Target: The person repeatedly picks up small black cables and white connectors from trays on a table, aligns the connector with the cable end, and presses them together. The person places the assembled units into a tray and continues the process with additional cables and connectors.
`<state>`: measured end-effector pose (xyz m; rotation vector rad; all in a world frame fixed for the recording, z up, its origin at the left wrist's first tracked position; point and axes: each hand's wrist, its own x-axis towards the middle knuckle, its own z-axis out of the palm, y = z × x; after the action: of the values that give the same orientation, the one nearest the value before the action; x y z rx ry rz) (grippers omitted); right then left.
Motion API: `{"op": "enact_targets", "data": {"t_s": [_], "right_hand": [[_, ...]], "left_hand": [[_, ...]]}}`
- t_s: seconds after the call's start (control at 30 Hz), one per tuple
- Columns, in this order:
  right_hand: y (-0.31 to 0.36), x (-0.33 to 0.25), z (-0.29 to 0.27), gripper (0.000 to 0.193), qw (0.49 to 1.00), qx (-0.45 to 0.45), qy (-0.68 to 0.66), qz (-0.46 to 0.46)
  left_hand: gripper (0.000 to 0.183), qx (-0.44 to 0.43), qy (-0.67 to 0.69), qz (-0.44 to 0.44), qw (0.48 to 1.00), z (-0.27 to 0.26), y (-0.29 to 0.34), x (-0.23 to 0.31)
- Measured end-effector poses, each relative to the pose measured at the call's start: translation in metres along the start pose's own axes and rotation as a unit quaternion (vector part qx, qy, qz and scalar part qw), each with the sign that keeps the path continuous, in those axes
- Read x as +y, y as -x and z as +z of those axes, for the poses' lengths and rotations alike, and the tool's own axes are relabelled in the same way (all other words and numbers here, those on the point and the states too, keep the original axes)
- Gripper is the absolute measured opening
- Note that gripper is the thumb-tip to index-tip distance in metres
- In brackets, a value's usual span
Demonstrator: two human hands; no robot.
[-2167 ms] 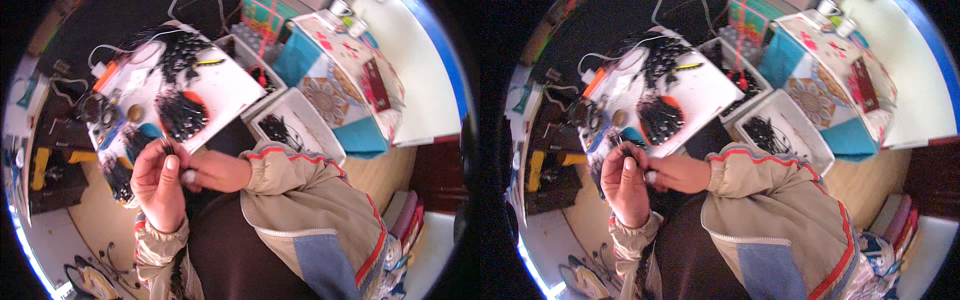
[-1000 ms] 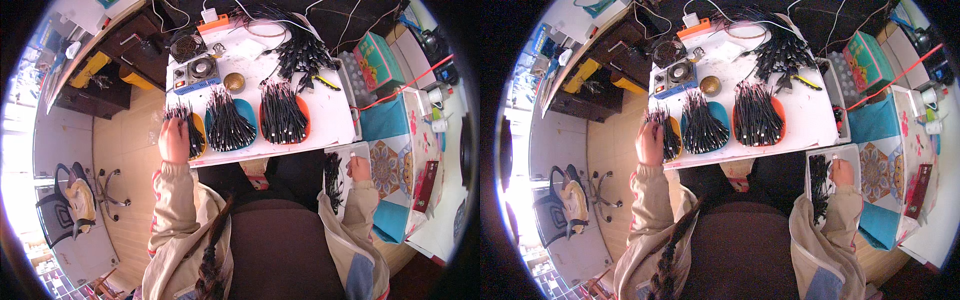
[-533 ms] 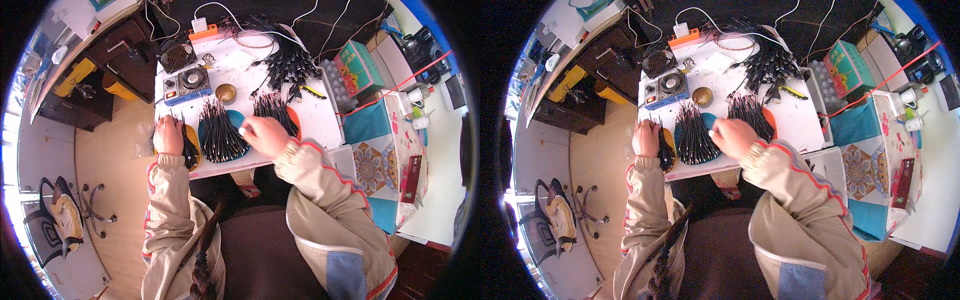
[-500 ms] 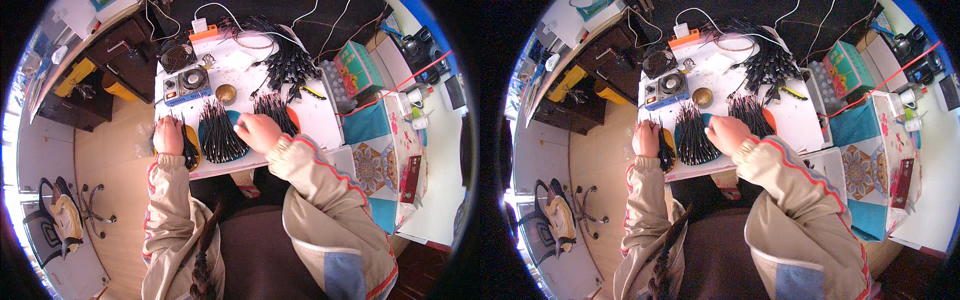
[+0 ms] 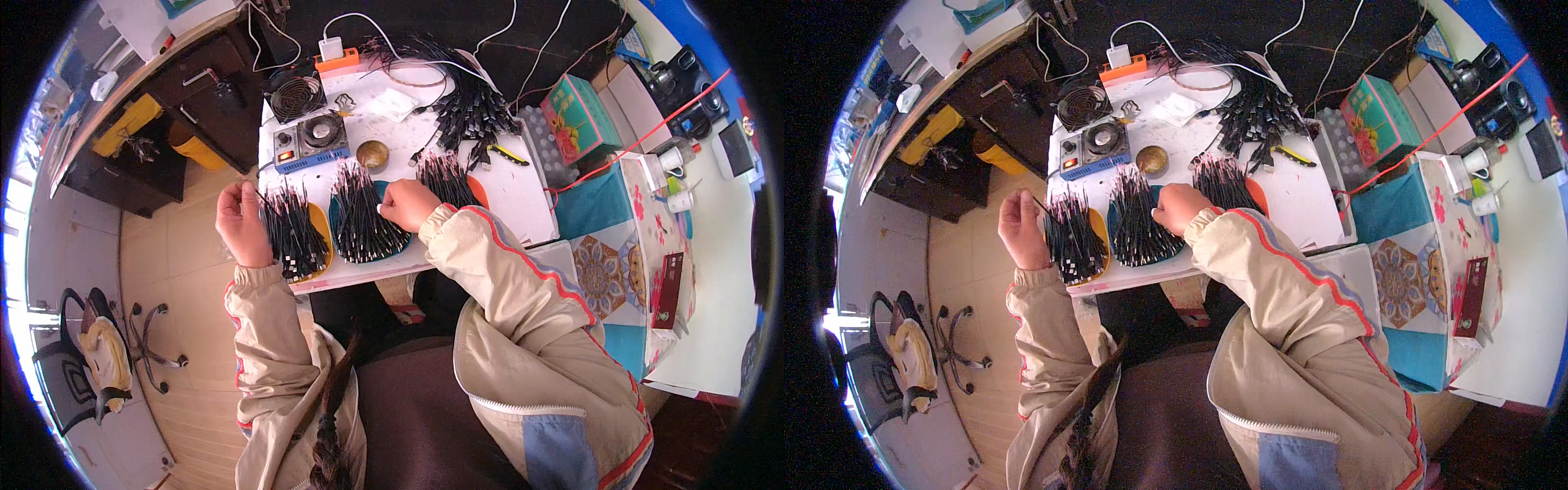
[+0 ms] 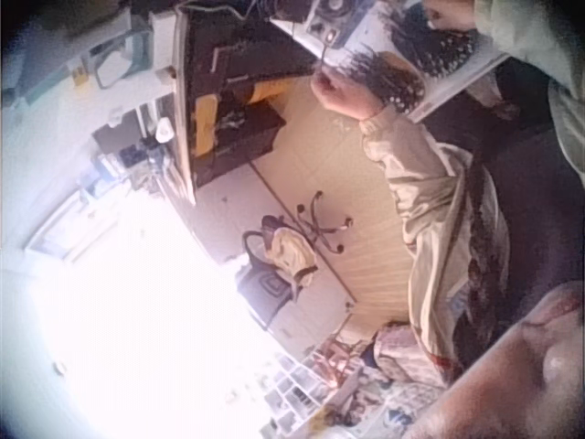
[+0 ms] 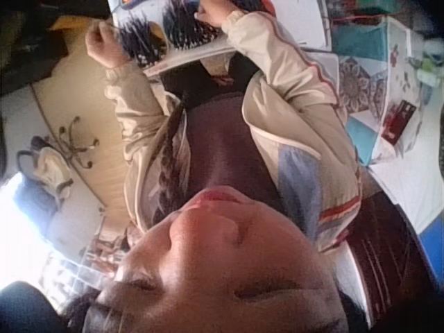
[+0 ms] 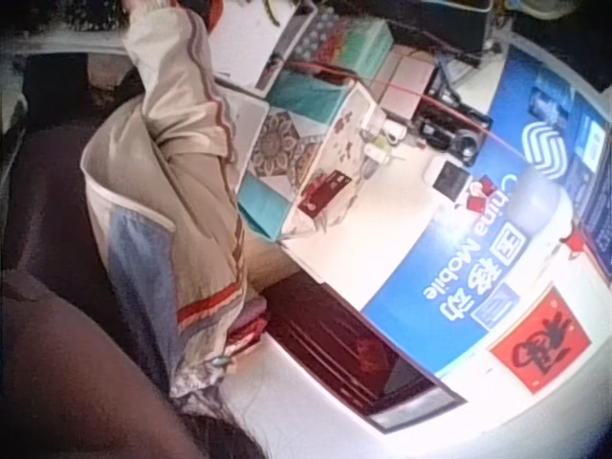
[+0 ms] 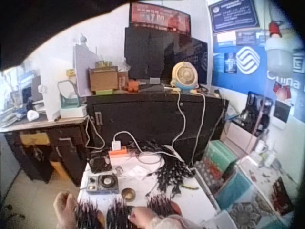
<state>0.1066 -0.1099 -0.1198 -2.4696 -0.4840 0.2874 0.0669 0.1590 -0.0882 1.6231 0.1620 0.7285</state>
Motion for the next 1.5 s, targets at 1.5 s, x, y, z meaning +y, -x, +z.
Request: {"op": "enact_targets", "data": {"t_s": [1.5], "right_hand": [[0.159, -0.106, 0.008, 0.016, 0.954, 0.139, -0.240, -0.116]], "left_hand": [[0.012, -0.130, 0.415, -0.220, 0.873, 0.024, 0.155, 0.104]]}}
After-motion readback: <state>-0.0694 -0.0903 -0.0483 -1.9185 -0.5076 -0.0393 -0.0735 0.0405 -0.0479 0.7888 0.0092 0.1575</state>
